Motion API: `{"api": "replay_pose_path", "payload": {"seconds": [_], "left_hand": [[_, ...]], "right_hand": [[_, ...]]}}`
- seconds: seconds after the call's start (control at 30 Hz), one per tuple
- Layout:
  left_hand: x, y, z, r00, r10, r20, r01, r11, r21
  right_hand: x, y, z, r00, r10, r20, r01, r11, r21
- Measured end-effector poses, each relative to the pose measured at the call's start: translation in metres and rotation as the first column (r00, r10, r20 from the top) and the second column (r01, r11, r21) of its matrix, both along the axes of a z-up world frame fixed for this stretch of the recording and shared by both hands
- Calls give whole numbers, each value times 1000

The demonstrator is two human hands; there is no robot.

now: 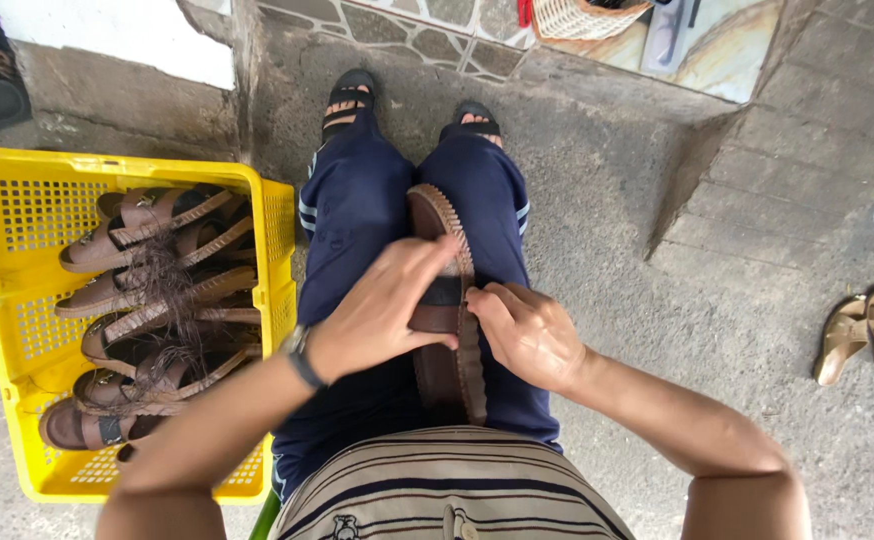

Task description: The person sits on a low stool and sews a brown sandal resting on their lap using a needle and thread. They briefly pause to operate a smartphone, scrolling through apps, before placing it down and resuming the sewing task.

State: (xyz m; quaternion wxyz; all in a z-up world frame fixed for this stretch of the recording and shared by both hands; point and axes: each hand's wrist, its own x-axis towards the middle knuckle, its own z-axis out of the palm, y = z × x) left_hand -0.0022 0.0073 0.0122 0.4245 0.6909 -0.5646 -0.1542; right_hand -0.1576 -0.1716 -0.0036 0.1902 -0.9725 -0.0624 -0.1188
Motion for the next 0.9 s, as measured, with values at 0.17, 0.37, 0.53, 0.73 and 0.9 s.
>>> {"api": "replay_pose_path", "payload": {"seconds": [0.17,0.37,0.53,0.73,0.9], "left_hand": [[-27,68,9,921,370,124,-376,926,30],[-82,79,15,484,-44,-874,-106,988,-108],[-111,40,-39,-145,161,-976,-274,942,196],[-66,75,4,690,354,-631,-117,915,385],[-44,103,52,933,215,-288,-112,936,334]], "right_hand": [[1,-12,39,984,-6,-179,34,988,152],[5,-14,29,947,122,-296,-64,978,198],[-1,-20,18,961,143,-236,-139,990,35],[-2,-19,23,973,99,-209,-98,995,15],[1,-13,18,979,73,-189,-77,997,-16]]}}
